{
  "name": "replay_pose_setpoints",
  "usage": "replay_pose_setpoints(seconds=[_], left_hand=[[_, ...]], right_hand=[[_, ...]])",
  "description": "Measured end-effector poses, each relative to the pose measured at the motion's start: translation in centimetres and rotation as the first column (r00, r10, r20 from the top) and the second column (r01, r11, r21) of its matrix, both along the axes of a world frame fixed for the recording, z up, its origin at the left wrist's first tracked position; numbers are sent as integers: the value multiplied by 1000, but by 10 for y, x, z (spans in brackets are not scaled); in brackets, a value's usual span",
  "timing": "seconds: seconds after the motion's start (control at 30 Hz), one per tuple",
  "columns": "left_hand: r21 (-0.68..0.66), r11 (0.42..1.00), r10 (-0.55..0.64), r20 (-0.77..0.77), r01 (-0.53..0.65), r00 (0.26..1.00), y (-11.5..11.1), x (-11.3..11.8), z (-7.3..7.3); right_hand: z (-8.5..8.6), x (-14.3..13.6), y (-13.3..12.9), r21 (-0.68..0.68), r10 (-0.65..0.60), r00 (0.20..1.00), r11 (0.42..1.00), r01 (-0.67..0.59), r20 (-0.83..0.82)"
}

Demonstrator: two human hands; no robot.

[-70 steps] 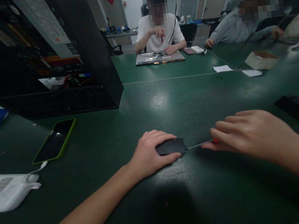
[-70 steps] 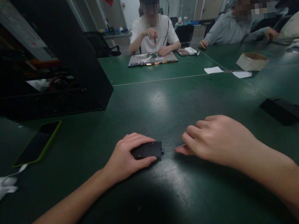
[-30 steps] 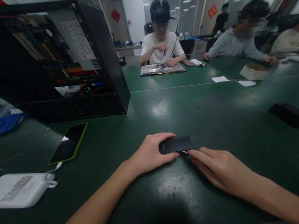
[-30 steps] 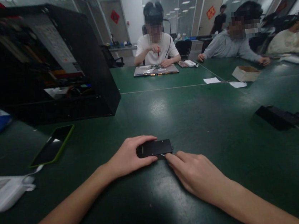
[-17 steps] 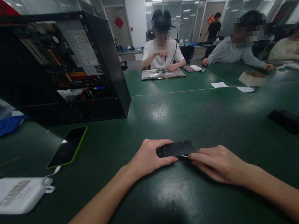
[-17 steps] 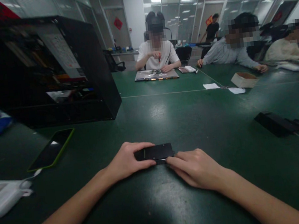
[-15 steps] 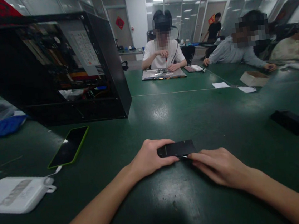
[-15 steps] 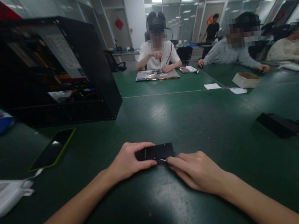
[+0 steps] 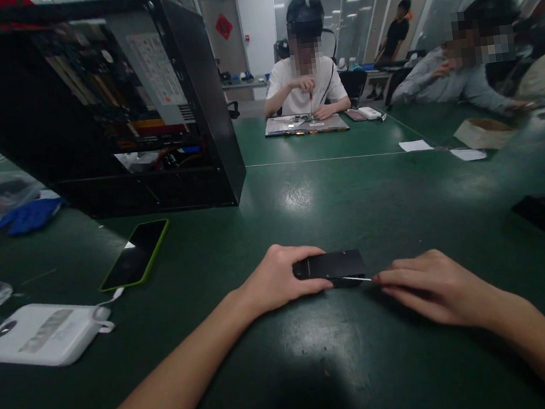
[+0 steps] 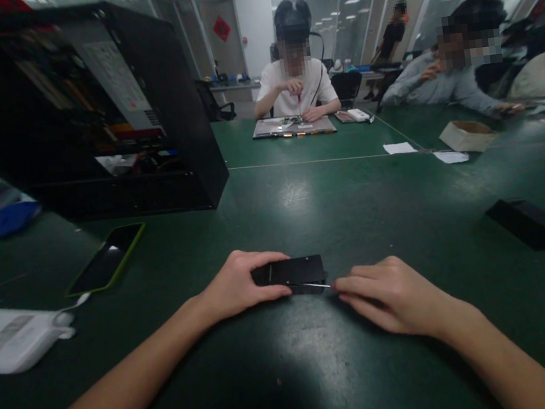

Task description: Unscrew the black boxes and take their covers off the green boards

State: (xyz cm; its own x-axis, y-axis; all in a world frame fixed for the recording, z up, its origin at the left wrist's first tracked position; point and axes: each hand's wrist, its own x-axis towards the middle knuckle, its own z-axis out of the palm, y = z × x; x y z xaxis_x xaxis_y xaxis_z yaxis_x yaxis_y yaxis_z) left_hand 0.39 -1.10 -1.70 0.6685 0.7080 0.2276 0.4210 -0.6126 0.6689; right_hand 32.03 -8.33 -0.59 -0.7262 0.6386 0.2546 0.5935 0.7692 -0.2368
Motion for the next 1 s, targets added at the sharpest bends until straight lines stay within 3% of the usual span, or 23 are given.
replay_pose_setpoints(seconds=[0.27,0.4,0.53,0.83,1.0], left_hand=[[-9,1000,1,16,-1,1000,-3,4,1],[-8,1000,5,18,-5,1000,-4,6,1],[-17,1000,16,21,-15,1000,-5,7,0],[-6,1000,27,27,-27,999,-4,7,-3],[8,999,32,28,-32,999,-4,7,-5]], right_hand=[[0,-5,0,-27,10,999,1000,-9,48],[-4,-15,0,30,13,999,999,-15,51],[-10,-21,2,87,38,999,995,-38,3],[-31,-21,11,19,86,978,996,-84,-192],[-33,-22,14,32,100,978,995,-96,-185]])
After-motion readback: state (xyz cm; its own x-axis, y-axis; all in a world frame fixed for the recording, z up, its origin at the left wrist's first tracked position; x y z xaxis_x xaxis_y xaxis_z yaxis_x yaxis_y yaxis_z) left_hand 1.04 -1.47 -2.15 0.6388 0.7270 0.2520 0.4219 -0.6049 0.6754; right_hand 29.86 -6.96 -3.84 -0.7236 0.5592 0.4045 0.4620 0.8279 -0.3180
